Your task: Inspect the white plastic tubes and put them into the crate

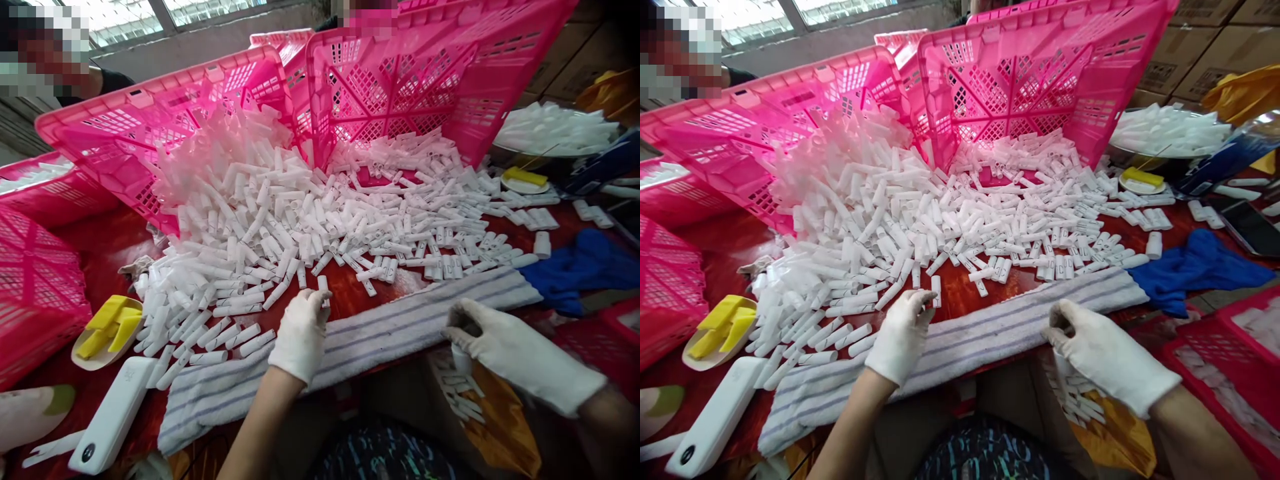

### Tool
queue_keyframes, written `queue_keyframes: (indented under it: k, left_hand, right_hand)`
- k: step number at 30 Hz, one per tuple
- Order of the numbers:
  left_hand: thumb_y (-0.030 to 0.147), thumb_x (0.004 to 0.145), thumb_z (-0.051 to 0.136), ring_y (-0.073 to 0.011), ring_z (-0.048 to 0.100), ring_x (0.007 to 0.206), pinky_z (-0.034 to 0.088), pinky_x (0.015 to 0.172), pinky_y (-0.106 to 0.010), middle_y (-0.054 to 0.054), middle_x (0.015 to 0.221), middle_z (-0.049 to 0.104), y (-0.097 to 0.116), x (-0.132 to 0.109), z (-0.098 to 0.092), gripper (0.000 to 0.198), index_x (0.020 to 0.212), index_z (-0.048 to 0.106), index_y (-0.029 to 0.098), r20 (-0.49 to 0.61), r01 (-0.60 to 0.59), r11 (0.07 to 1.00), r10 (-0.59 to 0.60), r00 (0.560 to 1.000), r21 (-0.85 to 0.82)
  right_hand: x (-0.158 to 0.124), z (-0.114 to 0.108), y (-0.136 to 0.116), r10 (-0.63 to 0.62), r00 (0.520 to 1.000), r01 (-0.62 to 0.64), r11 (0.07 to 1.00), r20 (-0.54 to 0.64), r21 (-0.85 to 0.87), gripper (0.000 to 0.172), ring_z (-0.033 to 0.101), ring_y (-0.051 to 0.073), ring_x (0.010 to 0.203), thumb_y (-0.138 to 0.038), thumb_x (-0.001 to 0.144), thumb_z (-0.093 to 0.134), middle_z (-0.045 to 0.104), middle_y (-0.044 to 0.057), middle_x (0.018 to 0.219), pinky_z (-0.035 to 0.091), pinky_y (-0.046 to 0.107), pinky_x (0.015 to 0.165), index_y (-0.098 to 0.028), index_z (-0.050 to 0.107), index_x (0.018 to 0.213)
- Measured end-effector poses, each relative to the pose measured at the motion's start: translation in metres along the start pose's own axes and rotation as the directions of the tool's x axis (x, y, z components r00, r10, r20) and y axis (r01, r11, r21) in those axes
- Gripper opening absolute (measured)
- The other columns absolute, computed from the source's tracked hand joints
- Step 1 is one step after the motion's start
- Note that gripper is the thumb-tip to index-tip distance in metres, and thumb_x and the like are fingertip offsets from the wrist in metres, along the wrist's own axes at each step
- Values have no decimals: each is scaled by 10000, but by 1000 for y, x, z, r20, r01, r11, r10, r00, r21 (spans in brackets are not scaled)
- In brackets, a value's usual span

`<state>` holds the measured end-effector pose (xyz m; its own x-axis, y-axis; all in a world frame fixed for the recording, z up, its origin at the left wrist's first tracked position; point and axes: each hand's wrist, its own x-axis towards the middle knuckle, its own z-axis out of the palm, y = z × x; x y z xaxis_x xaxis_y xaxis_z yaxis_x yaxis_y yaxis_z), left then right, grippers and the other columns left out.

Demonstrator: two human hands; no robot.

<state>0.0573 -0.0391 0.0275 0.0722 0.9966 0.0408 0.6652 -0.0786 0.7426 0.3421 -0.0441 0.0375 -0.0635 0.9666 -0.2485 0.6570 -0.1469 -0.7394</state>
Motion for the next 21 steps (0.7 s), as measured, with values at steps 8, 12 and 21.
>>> queue_keyframes:
  k: [8, 12, 21]
  left_hand:
    - [421, 800, 640, -326, 649, 989, 485, 811, -428, -164, 1083, 651, 8, 47, 13, 487, 1207, 531, 176, -161, 489, 803, -462, 872, 341]
    - [327, 797, 646, -320, 660, 973, 478, 806, -425, -179, 1093, 653, 2, 60, 20, 455, 1212, 526, 182, -105, 453, 815, -447, 888, 361]
    - [285, 706, 746, -115, 613, 594, 477, 626, -256, -12, 786, 620, 1, 34, 19, 390, 978, 492, 168, 281, 439, 401, -395, 875, -804]
  right_hand:
    - [65, 81, -53, -192, 962, 130, 947, -193, -293, 210, 643, 274, 887, -358, 855, 569, 683, 106, 999, 473, 375, 789, -216, 630, 997]
    - [79, 100, -53, -183, 969, 126, 943, -164, -308, 253, 636, 278, 917, -258, 840, 578, 675, 123, 1022, 462, 399, 813, -210, 616, 1086]
    - [60, 74, -34, -250, 963, 243, 638, -102, 731, 444, 520, 79, 479, -326, 766, 724, 585, -55, 759, 423, 220, 446, -309, 512, 1155]
